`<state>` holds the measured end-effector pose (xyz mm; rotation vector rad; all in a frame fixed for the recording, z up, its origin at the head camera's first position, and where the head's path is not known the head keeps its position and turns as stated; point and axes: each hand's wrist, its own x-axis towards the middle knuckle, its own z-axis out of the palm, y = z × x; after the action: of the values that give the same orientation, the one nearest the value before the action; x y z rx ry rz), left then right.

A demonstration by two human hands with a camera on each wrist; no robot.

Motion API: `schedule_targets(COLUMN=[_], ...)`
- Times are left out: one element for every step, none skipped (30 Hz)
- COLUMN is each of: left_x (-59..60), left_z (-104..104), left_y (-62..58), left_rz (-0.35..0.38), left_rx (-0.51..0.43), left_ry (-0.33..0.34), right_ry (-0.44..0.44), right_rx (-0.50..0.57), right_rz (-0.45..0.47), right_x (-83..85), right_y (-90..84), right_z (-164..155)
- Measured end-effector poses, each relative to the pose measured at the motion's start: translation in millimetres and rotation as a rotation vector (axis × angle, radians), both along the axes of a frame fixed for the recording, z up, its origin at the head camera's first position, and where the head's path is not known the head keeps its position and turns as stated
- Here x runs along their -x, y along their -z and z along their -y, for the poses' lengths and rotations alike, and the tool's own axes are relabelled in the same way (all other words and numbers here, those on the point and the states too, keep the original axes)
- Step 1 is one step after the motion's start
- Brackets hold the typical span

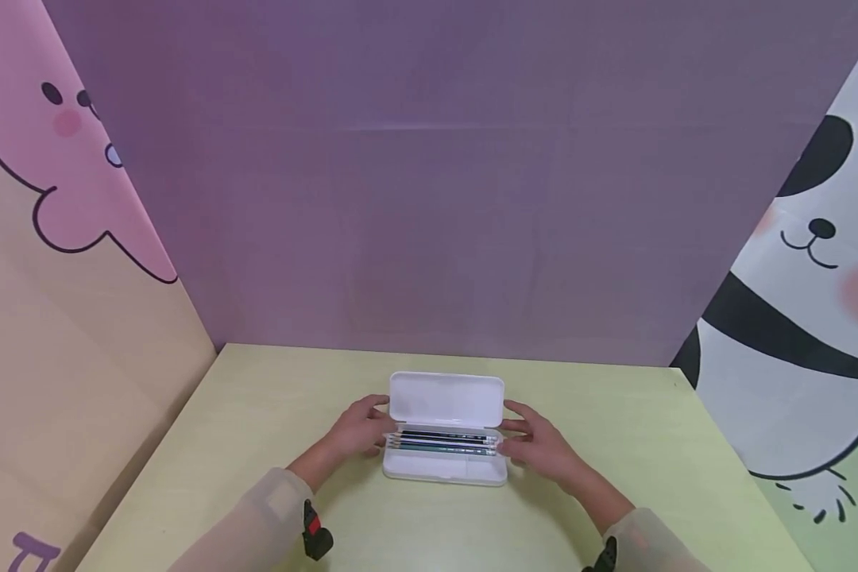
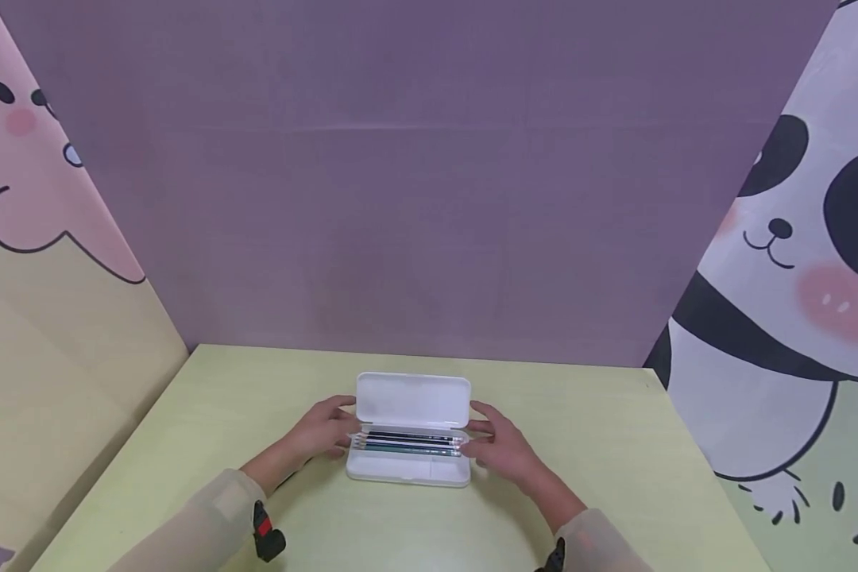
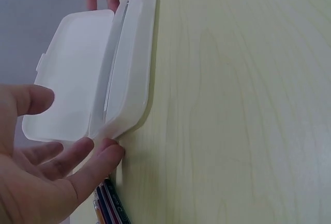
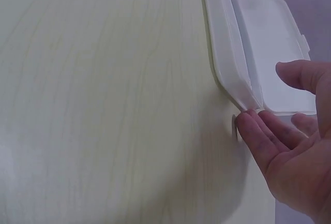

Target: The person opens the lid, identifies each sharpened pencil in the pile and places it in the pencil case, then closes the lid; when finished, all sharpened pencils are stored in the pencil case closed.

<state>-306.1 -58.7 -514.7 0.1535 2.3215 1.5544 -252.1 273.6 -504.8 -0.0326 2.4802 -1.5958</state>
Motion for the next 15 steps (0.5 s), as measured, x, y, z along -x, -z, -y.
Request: schedule_targets(left_x=[0.1, 0.1, 0.1, -0.1, -0.4, -0.7, -1.1, -1.7, -2.2, -2.6, -3.3, -3.8, -4.3, -4.7, -4.8], left_z=[0, -1, -1, -2, -2, -2, -3, -3, -3, -3, -3, -3, -3, -3, -2], left_y=[-0.6, -1.0, -1.5, -2.3, -3.4, -4.3, -5.4, -7.0, -8.4, -9.8, -11.1, -12.1, -12.8, -13.3, -13.1], left_rz=[0.003, 0.006, 0.008, 0.012, 0.016, 0.017, 0.019, 0.022, 0.025, 0.024, 0.022, 0.021, 0.02, 0.019, 0.014], left_rx=[-0.004, -0.001, 0.001, 0.007, 0.011, 0.016, 0.014, 0.008, -0.001, -0.009, -0.016, -0.024, -0.031, -0.037, -0.037], left_ry=[-0.007, -0.012, -0.018, -0.025, -0.031, -0.035, -0.04, -0.043, -0.044, -0.046, -0.046, -0.049, -0.051, -0.053, -0.055], right_ry=[-0.003, -0.005, -0.009, -0.006, -0.001, 0.005, 0.003, 0.007, 0.011, 0.023, 0.031, 0.041, 0.05, 0.065, 0.074], right_rx=[0.007, 0.011, 0.016, 0.022, 0.03, 0.037, 0.043, 0.053, 0.064, 0.075, 0.084, 0.091, 0.095, 0.099, 0.097], right_rz=[0.006, 0.014, 0.021, 0.03, 0.037, 0.044, 0.048, 0.055, 0.06, 0.067, 0.071, 0.076, 0.079, 0.082, 0.08], right_x=[0.2, 0.6, 1.1, 1.6, 2.1, 2.5, 2.8, 2.7, 2.5, 1.9, 1.5, 1.0, 0.5, 0.0, -0.2], right_y=[-0.5, -0.9, -0.8, -0.6, -0.2, 0.2, 0.0, -0.4, -1.0, -2.2, -3.1, -4.2, -4.8, -5.5, -5.9], right_z=[0, -1, -2, -2, -3, -3, -3, -3, -3, -2, -1, 0, 1, 3, 4])
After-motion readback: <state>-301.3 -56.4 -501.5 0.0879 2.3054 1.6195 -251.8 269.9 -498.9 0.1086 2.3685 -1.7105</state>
